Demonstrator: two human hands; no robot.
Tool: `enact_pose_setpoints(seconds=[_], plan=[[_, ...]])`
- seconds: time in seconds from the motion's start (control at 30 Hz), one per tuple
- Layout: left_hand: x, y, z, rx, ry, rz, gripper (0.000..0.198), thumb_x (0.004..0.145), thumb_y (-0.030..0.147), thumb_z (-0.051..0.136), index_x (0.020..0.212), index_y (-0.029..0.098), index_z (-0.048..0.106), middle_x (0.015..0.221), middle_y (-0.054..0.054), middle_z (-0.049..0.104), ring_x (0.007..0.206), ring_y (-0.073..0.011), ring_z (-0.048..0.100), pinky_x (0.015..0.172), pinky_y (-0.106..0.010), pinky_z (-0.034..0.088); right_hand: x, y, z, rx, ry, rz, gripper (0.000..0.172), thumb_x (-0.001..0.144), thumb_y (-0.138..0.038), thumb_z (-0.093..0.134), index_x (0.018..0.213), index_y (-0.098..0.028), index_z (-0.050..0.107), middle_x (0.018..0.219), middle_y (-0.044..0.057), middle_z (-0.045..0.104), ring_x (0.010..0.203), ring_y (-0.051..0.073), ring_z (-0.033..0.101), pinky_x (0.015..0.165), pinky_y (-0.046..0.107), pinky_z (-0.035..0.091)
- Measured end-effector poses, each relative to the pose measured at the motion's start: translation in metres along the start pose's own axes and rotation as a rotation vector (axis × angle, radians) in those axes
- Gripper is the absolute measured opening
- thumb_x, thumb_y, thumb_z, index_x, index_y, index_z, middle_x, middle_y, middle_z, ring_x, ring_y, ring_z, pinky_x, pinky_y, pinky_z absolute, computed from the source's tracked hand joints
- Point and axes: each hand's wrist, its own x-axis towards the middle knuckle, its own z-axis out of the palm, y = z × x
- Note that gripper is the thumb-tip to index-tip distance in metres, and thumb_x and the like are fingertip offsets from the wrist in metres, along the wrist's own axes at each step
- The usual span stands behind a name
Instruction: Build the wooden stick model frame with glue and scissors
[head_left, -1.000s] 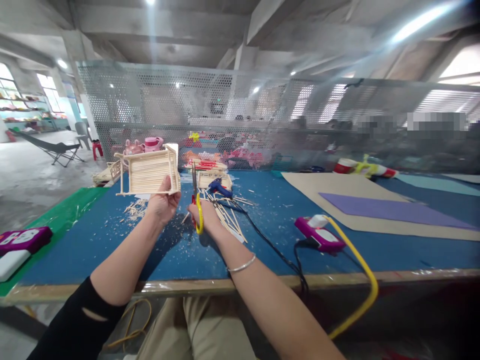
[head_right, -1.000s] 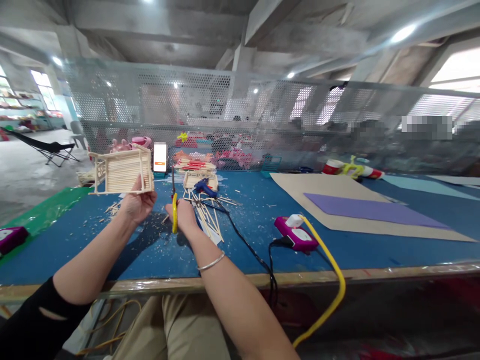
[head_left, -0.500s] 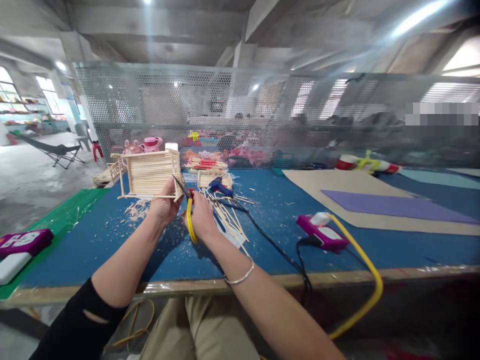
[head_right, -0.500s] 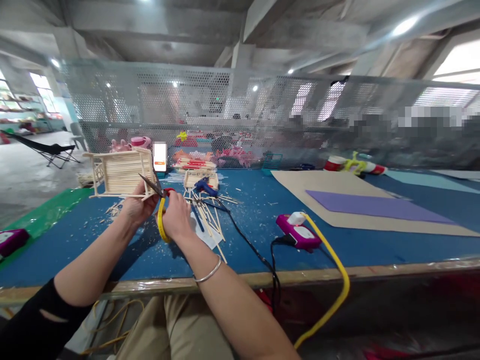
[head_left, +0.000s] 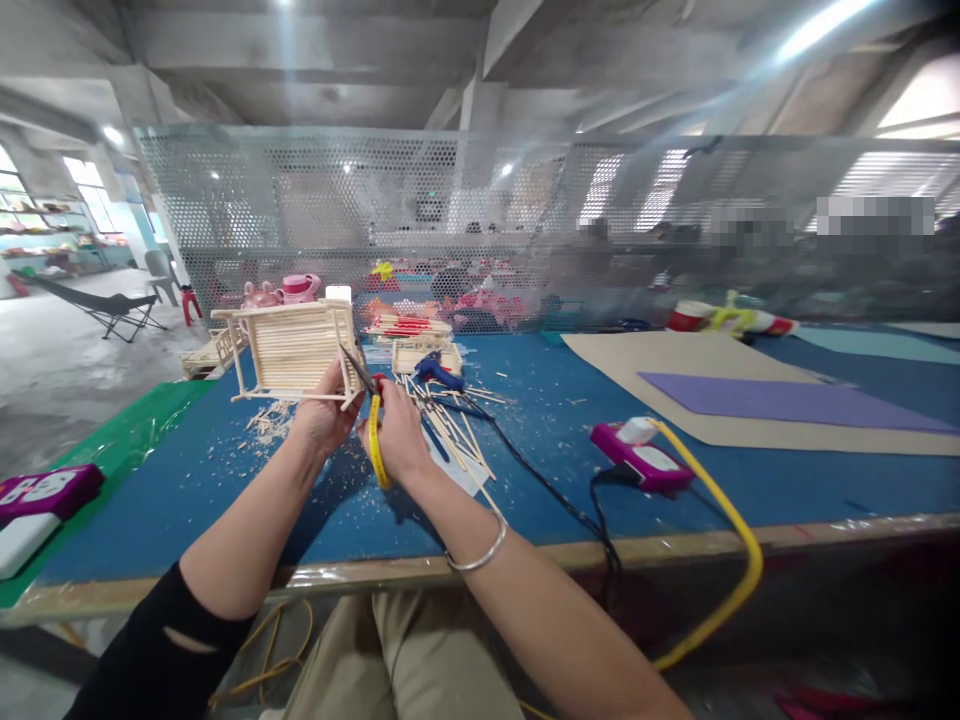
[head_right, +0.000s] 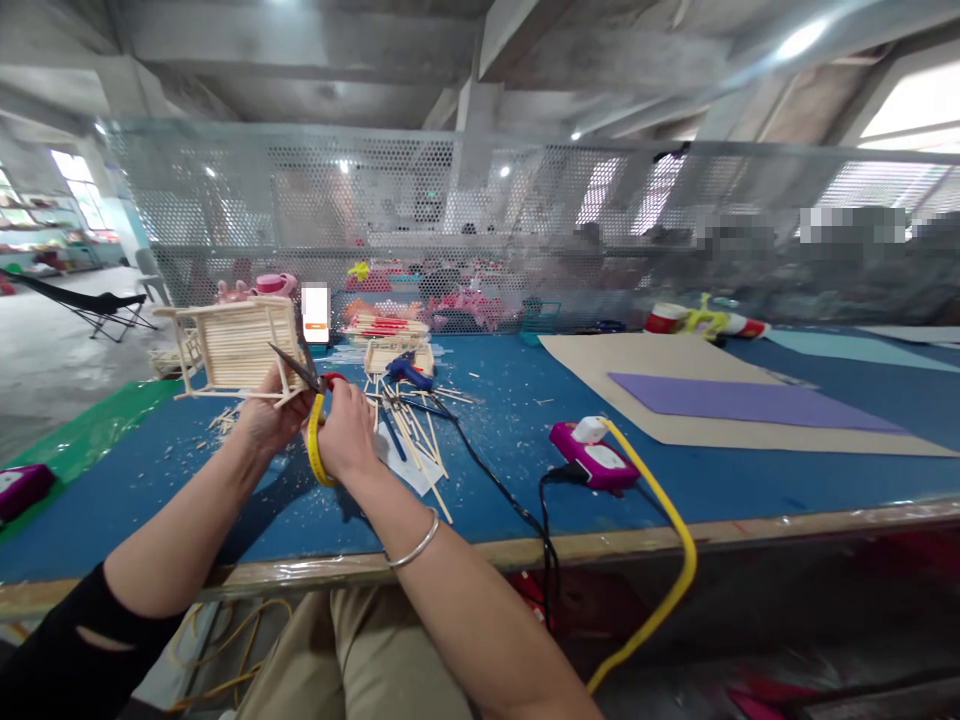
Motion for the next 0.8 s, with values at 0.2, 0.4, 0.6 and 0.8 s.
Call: enact_pose_setpoints(seconds=[0.2,0.4,0.6,0.8], plan=[[0.0012,-0.0028,-0.0022,0.000,0.016,0.039,0.011,0.071,0.021,0.065,0.068,0.011,0.063,0.059,-0.001,0.066,0.053,-0.0095,0.062,0.059,-0.018,0.051,0.0004,0.0023,0.0015,-0.027,0.022,-0.016,0.044,0.065,-0.019,0.054,0.109,-0.016,0.044,0.109,0.014,0.054,0.106,0.028,0.048,0.090,0.045,0.036],[-0.0054,-0.0045,0.0002,0.085,-0.021,-0.085,0.021,0.074,0.032,0.063,0.065,0.012,0.062,0.054,-0.001,0.064,0.044,-0.0097,0.059,0.044,-0.017,0.047,0.0005,-0.0005,-0.0033,0.011,0.033,-0.041,0.045,0.063,-0.020,0.053,0.108,-0.014,0.045,0.105,0.014,0.054,0.101,0.026,0.050,0.089,0.042,0.039],[-0.0072,-0.0006,0.0038,0.084,-0.004,-0.004,0.020,0.075,0.026,0.062,0.062,0.011,0.061,0.053,-0.002,0.064,0.045,-0.0093,0.059,0.048,-0.018,0.047,0.0020,0.0017,-0.0059,0.008,0.068,-0.090,0.040,0.066,-0.019,0.051,0.105,-0.014,0.046,0.104,0.014,0.053,0.100,0.025,0.049,0.089,0.041,0.040],[-0.0049,-0.0015,0.0041,0.081,0.012,0.030,0.019,0.073,0.024,0.063,0.060,0.011,0.062,0.053,-0.002,0.064,0.046,-0.0099,0.059,0.050,-0.018,0.047,0.0020,0.0030,-0.0064,-0.015,0.068,-0.093,0.037,0.066,-0.020,0.051,0.103,-0.014,0.047,0.101,0.013,0.054,0.095,0.025,0.050,0.087,0.040,0.041]])
